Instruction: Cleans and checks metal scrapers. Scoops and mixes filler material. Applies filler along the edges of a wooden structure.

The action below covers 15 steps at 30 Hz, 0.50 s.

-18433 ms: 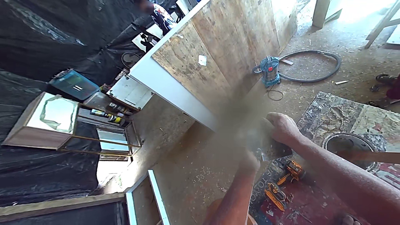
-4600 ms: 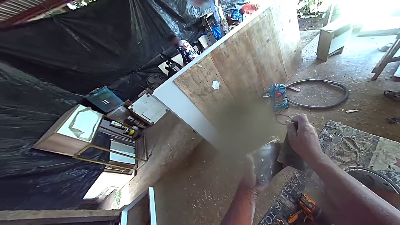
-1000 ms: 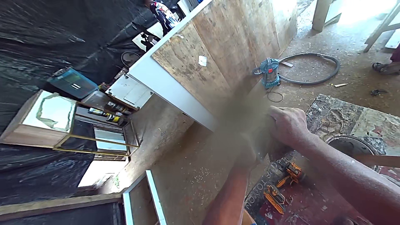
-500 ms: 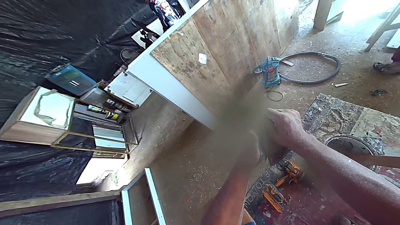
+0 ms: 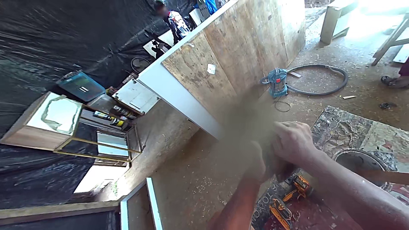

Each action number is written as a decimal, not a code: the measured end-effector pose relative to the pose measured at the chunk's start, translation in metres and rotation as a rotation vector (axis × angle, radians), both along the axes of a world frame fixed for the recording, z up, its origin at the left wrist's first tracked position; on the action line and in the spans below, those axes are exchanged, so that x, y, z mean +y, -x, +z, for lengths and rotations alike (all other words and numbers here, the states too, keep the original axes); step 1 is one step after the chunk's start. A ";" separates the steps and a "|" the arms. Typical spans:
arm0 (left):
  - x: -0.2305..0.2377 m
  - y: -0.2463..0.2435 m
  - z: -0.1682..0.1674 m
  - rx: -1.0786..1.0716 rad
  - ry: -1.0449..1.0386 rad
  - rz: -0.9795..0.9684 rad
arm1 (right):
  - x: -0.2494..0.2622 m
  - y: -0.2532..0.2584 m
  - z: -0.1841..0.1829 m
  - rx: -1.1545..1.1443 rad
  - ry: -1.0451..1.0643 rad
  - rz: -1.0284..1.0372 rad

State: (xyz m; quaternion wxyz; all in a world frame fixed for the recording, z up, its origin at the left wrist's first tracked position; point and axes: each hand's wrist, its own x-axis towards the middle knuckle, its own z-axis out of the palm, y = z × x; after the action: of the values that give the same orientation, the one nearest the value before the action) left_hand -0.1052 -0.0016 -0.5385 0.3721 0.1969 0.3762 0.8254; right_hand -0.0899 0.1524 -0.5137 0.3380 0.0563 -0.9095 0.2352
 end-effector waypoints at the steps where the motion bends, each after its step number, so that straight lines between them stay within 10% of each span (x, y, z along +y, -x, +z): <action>1: -0.002 0.000 0.000 0.009 -0.007 -0.013 | -0.003 -0.001 -0.001 0.020 0.005 0.032; 15: -0.007 -0.004 0.004 0.076 0.256 0.165 | -0.006 0.003 -0.009 -0.041 0.035 0.041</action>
State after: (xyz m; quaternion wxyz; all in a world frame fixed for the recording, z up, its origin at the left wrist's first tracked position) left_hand -0.1014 -0.0081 -0.5341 0.3104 0.1474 0.5072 0.7903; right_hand -0.0926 0.1468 -0.5224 0.3154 0.0639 -0.9106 0.2591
